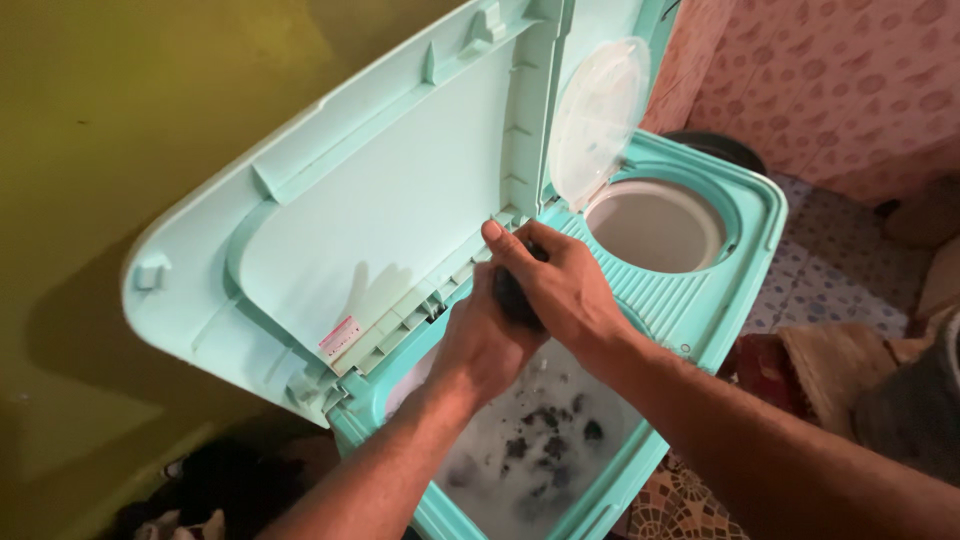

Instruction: The person hand-washes several small garments in a portable twin-tub washing machine. They repeatedly submerge, agitate, and wring out each item, then place the wet clothes into a nearby bucket.

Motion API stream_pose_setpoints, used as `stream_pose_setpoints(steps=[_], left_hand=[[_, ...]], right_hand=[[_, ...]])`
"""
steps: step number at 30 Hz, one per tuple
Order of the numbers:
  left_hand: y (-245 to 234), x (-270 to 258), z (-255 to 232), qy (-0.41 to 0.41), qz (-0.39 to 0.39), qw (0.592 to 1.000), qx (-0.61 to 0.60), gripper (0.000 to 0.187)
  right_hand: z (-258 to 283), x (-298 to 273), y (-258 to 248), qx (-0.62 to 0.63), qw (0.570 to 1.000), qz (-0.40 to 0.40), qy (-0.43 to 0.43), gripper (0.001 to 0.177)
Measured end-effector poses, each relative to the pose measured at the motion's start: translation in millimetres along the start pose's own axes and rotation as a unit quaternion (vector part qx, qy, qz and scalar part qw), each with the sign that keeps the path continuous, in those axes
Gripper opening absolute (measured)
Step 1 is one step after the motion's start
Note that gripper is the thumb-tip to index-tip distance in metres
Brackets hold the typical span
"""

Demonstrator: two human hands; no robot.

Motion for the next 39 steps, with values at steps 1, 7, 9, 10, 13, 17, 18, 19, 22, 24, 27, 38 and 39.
stream_pose_setpoints(steps=[1,7,9,10,13,17,18,19,22,24,27,38,39], left_hand=[[0.0,1.4,-1.0,-0.003,0.003,1.0,0.005,0.062],[5.9,8.3,-16.7,0.054,0.009,0.987,-0.149,0.068],[6.7,10.0,-17.7,0.045,0.011,0.991,-0.129,0.068],[5.4,9.5,-16.9,0.044,0.001,0.997,-0.063,0.069],[6.8,13.5,-16.2,0.045,-0.003,0.999,0.01,0.064],[16.5,22.0,-15.9,0.042,-0.01,0.999,0.033,0.084],[20.3,24.6,-20.7,0.074,-0.014,0.997,0.009,0.084],[25.3,27.1,-26.4,0.106,-0.018,0.994,-0.016,0.085],[42.7,36.7,-32.6,0.058,0.005,0.994,-0.091,0.071],[56.9,44.8,-42.3,0.039,0.014,0.994,-0.102,0.06],[83.3,53.2,-64.6,0.105,0.015,0.991,-0.086,0.053],[212.9,111.3,-120.4,0.223,0.036,0.971,-0.079,0.059],[223.9,116.3,-123.1,0.216,0.042,0.973,-0.067,0.058]], right_hand=[[1.1,-2.3,-0.7,0.015,1.0,0.006,0.0,0.062],[2.4,-19.8,-13.6,0.047,0.998,0.028,0.023,0.063],[6.9,-24.0,-18.5,0.049,0.998,0.034,0.006,0.063],[4.7,-26.2,-20.3,0.055,0.997,0.049,0.036,0.063],[0.4,-32.8,-28.6,0.077,0.989,0.089,0.086,0.066],[-4.3,-41.2,-44.9,0.141,0.983,0.109,0.049,0.07],[-6.1,-40.8,-49.6,0.165,0.98,0.106,0.041,0.07],[-10.1,-38.6,-56.1,0.162,0.982,0.084,0.048,0.069],[-27.3,-33.5,-78.0,0.157,0.985,0.025,0.072,0.064],[-39.2,-28.6,-97.9,0.155,0.985,-0.007,0.079,0.06],[-59.0,-23.5,-127.2,0.213,0.975,-0.035,0.059,0.061],[-142.3,-6.5,-255.7,0.253,0.951,-0.164,0.069,0.063],[-149.3,-6.3,-265.3,0.261,0.948,-0.167,0.071,0.063]])
Point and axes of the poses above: each hand's wrist, its own x-axis towards the middle knuckle, its own y-axis out of the palm, z = x × y, the point moved 5 cm from there along x, towards the middle knuckle, and after that the axes turned 11 degrees about -x, right-handed, at the moved point
